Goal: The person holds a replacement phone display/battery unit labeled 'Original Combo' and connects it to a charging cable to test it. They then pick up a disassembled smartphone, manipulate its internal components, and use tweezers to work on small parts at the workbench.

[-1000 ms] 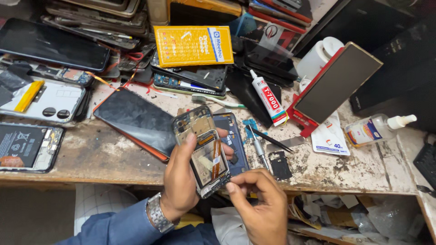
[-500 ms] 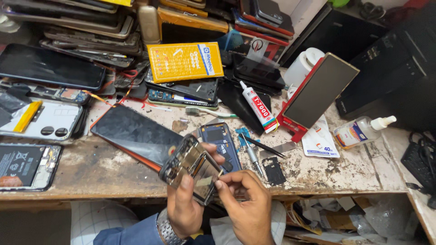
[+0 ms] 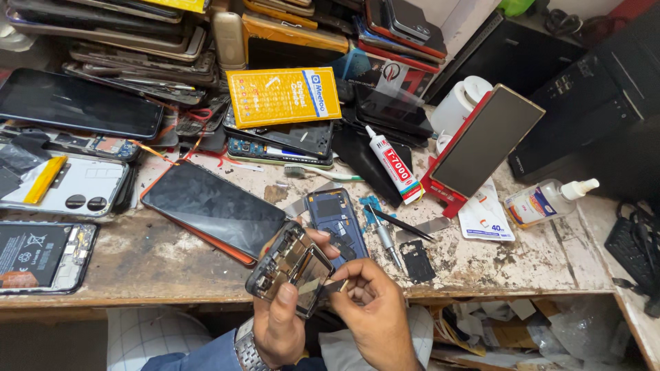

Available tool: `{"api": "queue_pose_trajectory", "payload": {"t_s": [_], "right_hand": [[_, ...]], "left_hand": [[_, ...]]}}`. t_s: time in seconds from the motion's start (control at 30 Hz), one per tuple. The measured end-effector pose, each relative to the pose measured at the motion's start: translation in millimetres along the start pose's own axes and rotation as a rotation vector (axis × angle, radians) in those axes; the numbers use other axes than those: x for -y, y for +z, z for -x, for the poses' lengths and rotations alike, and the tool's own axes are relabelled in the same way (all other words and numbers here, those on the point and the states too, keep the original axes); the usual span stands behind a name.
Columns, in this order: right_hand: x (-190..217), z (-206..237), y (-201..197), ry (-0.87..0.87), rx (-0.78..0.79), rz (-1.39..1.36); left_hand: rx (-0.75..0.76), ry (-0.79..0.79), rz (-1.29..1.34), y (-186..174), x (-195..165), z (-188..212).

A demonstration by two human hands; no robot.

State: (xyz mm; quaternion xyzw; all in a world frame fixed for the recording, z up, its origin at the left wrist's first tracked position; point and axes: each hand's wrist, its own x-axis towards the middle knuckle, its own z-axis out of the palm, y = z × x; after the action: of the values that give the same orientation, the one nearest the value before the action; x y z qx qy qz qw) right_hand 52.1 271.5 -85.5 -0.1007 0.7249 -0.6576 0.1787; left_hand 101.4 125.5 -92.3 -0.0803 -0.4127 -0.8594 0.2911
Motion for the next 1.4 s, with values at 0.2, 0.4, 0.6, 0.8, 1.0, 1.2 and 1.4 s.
{"api": "queue_pose_trajectory", "payload": {"t_s": [0.2,0.4,0.6,0.8,1.0,1.2,1.4], "right_hand": [[-2,10,7,-0.366,-0.207,-0.048],[1,8,-4,0.021,0.190,-0.471],[-5,11,0,-0.002,0.161,-0.474],[-13,11,-2,-0.021,0.120,-0.507],[-24,7,8,-0.157,-0.080,-0.527],[-34,0,31,-0.332,-0.139,-0.504],[-38,5,46,-0.510,-0.104,-0.136]], "left_hand": [[-0.079,-0.143,0.070,2,-13,-19],[0.158,-0.369,0.762,2,-25,-41],[-0.062,-0.548,0.245,12,-23,-50],[0.007,-0.511,0.152,18,-22,-52],[-0.008,-0.367,-0.187,21,-30,-63],[0.240,0.155,-1.031,31,-46,-68],[0.141,-0.101,-0.917,34,-51,-73]]}}
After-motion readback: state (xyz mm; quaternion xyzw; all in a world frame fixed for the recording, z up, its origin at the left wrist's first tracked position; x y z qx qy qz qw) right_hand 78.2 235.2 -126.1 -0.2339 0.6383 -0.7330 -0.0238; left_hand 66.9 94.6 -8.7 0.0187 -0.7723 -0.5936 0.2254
